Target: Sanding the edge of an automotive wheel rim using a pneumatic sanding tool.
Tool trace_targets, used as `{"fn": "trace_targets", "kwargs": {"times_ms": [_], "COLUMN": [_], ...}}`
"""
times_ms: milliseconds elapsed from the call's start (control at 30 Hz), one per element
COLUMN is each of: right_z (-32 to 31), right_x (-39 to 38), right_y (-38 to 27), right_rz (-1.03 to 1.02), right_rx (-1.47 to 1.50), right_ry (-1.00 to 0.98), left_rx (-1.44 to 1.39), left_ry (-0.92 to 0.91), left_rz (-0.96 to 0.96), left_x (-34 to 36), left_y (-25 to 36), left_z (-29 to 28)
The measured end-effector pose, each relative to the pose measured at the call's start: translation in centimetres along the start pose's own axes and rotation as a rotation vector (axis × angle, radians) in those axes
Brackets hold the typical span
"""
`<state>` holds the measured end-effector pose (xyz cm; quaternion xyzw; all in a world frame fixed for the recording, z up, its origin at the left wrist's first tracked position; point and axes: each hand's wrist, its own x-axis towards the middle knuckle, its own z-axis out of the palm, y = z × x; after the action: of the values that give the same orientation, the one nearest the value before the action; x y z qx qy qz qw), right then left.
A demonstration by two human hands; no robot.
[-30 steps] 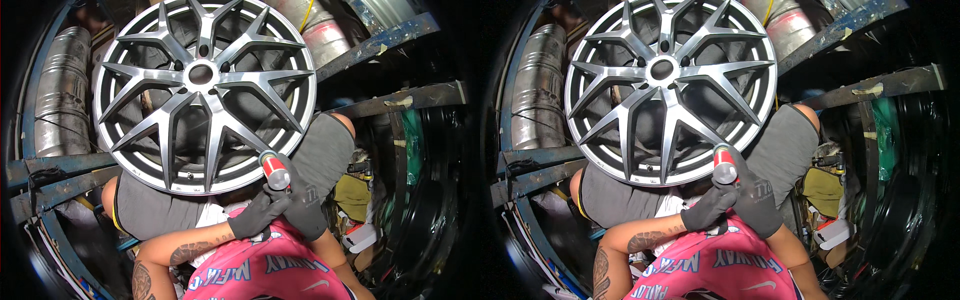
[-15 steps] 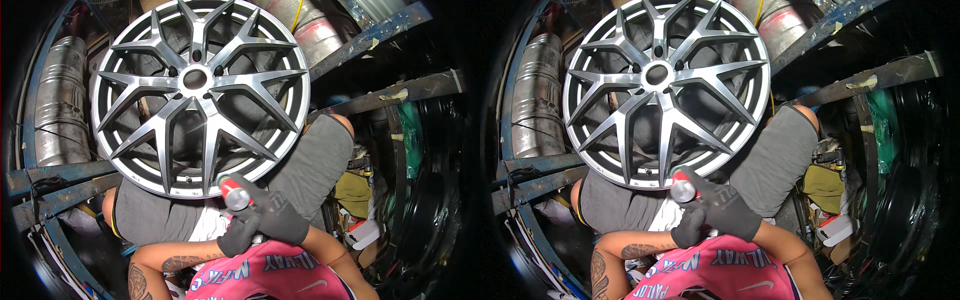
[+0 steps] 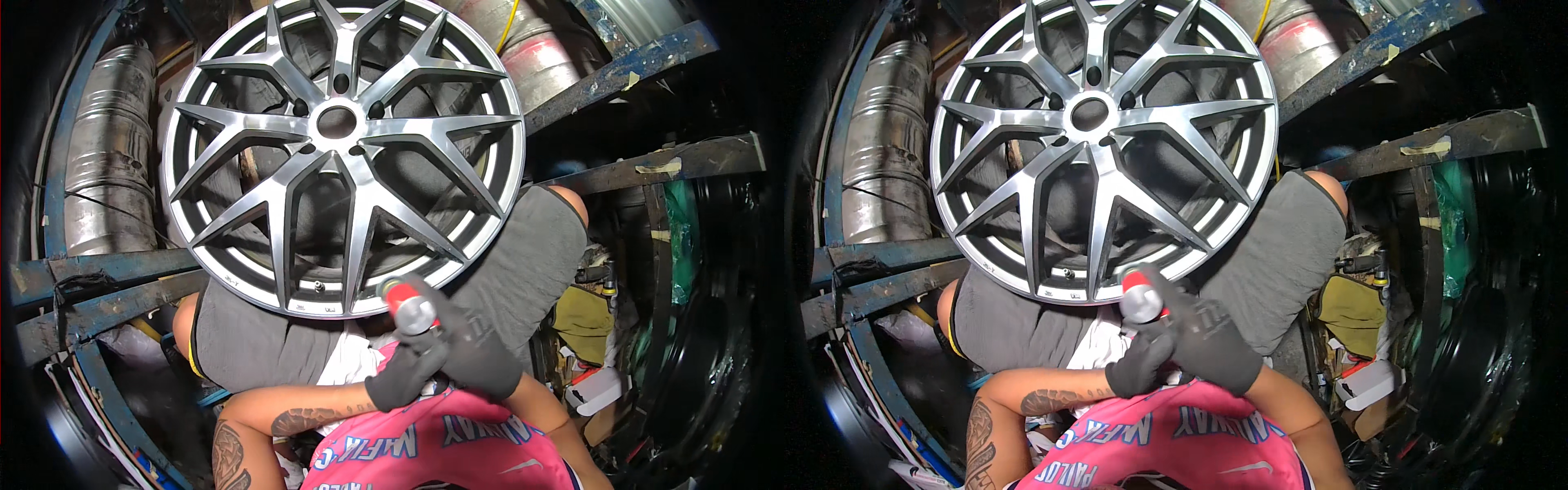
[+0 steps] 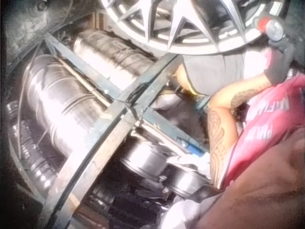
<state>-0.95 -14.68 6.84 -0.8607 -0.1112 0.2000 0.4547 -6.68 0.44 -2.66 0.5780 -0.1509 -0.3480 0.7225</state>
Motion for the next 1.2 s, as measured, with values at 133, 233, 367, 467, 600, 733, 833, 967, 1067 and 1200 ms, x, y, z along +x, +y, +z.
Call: {"fn": "trace_targets", "kwargs": {"times_ms": [133, 233, 367, 467, 600, 733, 833, 967, 1067, 1200], "right_z": [0.3, -0.1, -0.1, -1.7, -1.4, 0.2, 1.9, 1.4, 0.1, -1.7], "right_x": [1.3, 0.7, -1.2, -1.1, -0.9, -0.7, 0.3, 0.3, -1.0, -0.8], "right_y": [-2.1, -1.0, 2.7, 0.7, 0.8, 1.8, 1.2, 0.8, 2.8, 0.9], "right_rz": [0.183, 0.187, -0.053, 0.143, 0.215, 0.031, -0.107, -0.017, -0.022, 0.203], "right_rx": [0.081, 0.083, -0.074, -0.156, -0.072, -0.051, -0.034, -0.082, -0.071, -0.178], "right_ry": [-0.227, -0.169, 0.17, 0.234, 0.27, 0.103, 0.05, -0.039, 0.128, 0.235], "left_rx": [-0.327, -0.007, 0.12, 0.043, -0.063, 0.459, 0.321, 0.244, 0.05, -0.121], "left_ry": [0.294, 0.242, -0.167, -0.07, -0.112, 0.078, 0.209, 0.144, 0.025, -0.081], "left_rz": [-0.027, 0.206, 0.031, 0.048, -0.09, 0.495, 0.387, 0.351, 0.162, -0.036], "left_x": [-2.3, -1.2, 3.1, 4.7, 4.4, 1.7, -1.3, -0.7, 2.3, 5.1], "left_y": [-2.1, -1.7, 2.4, 3.1, 4.5, -0.3, -2.4, -1.4, 0.7, 2.5], "left_z": [2.3, 1.0, -1.4, -1.3, -1.4, -0.5, 0.6, -0.1, -0.2, -0.6]}}
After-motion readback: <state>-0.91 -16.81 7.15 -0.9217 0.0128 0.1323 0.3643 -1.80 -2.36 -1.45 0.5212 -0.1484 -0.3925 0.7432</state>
